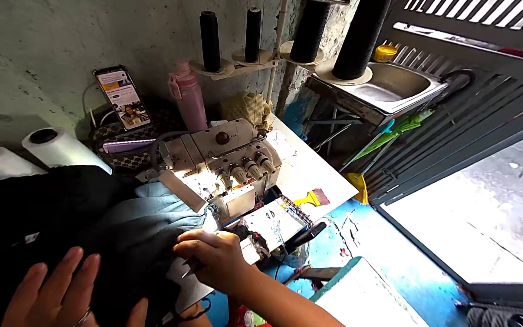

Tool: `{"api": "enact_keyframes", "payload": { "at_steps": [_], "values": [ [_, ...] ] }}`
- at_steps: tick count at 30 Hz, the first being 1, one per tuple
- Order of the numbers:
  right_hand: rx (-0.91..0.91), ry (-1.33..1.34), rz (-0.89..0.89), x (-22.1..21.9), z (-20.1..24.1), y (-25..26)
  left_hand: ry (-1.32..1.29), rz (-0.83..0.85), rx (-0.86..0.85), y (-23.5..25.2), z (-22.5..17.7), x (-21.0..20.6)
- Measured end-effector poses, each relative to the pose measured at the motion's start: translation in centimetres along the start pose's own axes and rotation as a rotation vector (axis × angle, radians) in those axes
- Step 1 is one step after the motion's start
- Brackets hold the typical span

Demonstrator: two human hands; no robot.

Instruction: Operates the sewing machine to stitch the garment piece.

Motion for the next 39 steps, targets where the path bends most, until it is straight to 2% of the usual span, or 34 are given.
{"api": "enact_keyframes", "payload": {
  "at_steps": [2, 4, 7, 10, 15, 23, 31, 35, 39],
  "values": [
    [-0.038, 0.023, 0.012, 0.6, 0.2, -0.6, 0.024, 0.105, -0.008, 0.6, -1.9, -0.1],
    [-0.095, 0.053, 0.013, 1.1, 0.3, -1.6, 0.011, 0.171, -0.091, 0.7, -4.6, -1.4],
    [-0.149, 0.071, 0.017, 2.0, 0.2, -3.5, 0.011, 0.109, -0.18, 0.1, -7.3, -5.8],
    [-0.187, 0.059, 0.042, 3.1, -0.1, -5.0, 0.072, 0.041, -0.227, 0.1, -6.9, -8.5],
    [-0.159, 0.034, 0.037, 3.9, -0.5, -5.2, 0.103, 0.152, -0.256, 0.2, -6.9, -6.7],
    [-0.288, 0.188, 0.002, 2.4, -2.7, -3.5, 0.116, 0.15, -0.268, 2.0, -6.6, -6.8],
    [-0.278, 0.03, -0.083, 1.4, -3.3, -2.7, 0.162, 0.232, -0.236, 4.0, -6.2, -7.8],
    [-0.348, -0.019, -0.172, 2.0, -3.3, -3.1, 0.177, 0.343, -0.195, 5.8, -5.6, -8.4],
    [-0.52, -0.129, -0.079, 3.0, -3.8, -3.4, 0.163, 0.382, -0.085, 7.0, -5.3, -9.4]
  ]
}}
Point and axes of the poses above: each hand's wrist, its own y-axis towards the middle knuckle, its own x-axis out of the back of the hand, z = x × y, the point moved 1 cm from there along y, towards the middle knuckle, and after that the axes turned 5 degrees about y, right-handed, at the moved point
